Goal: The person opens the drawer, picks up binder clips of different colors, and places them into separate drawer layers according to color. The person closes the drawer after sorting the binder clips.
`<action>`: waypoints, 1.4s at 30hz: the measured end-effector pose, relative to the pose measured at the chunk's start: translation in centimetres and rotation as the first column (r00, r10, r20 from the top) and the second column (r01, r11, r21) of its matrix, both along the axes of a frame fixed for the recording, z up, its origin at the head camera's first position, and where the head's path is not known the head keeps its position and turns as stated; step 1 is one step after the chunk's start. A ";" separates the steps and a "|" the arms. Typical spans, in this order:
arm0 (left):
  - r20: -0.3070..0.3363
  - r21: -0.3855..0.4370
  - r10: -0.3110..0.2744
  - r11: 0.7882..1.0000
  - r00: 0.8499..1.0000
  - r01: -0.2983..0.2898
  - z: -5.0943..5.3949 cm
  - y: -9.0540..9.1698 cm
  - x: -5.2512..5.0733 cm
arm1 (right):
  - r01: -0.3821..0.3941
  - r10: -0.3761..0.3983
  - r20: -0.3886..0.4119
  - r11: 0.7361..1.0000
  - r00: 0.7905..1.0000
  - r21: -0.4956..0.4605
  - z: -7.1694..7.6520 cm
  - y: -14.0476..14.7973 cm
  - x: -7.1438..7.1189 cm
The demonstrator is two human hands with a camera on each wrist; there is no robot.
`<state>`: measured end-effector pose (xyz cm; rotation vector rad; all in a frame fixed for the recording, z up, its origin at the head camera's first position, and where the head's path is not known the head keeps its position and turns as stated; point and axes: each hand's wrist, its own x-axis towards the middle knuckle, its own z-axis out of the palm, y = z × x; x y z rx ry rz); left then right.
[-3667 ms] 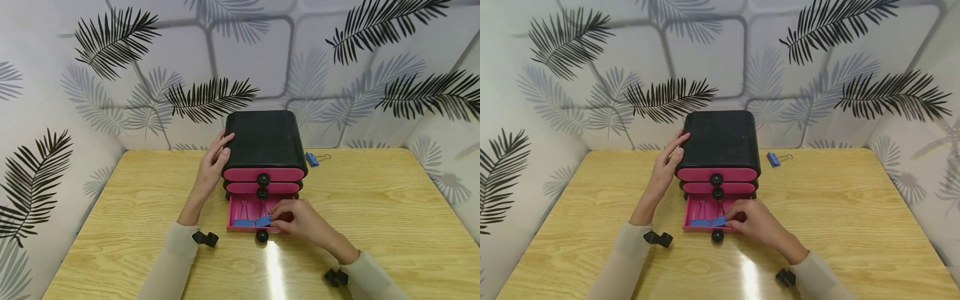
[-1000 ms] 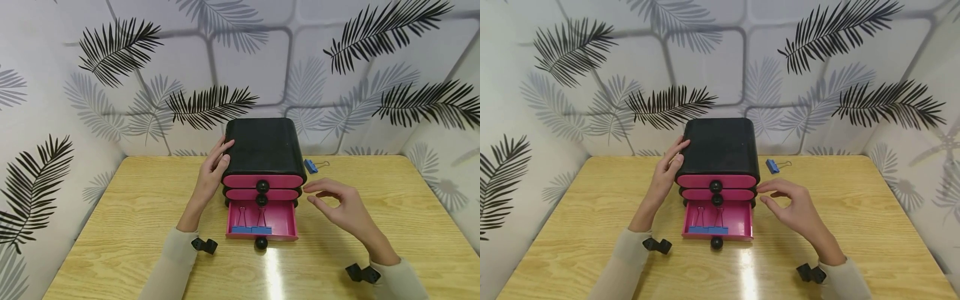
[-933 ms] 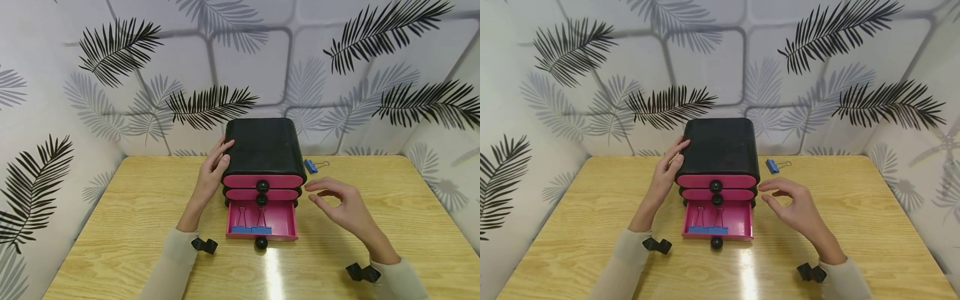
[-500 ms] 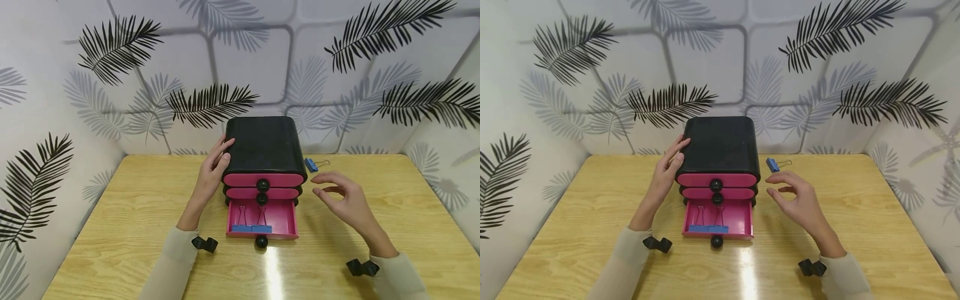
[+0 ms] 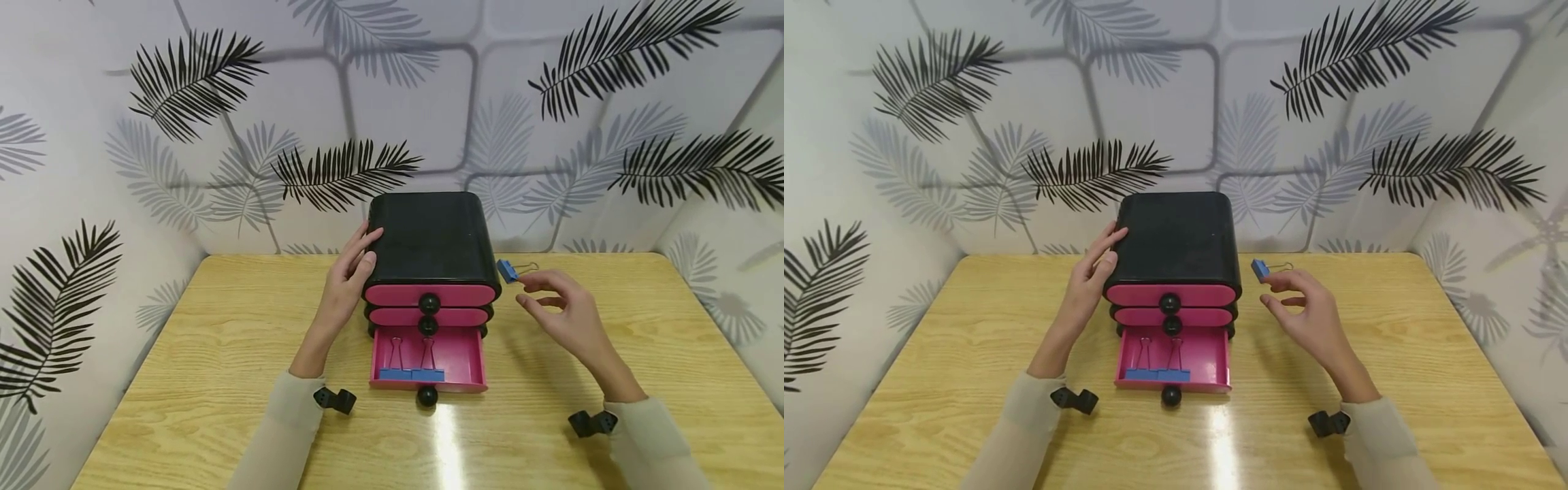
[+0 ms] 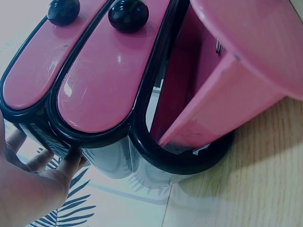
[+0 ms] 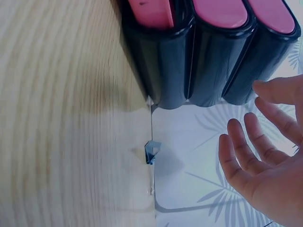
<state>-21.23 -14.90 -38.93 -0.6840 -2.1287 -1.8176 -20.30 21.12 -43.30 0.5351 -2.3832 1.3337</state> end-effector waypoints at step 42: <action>0.000 0.010 -0.004 1.000 1.000 0.004 0.1 0.0 0.1 | 0.092 -0.163 0.308 0.968 0.937 0.232 -4.0 1.0 -9.1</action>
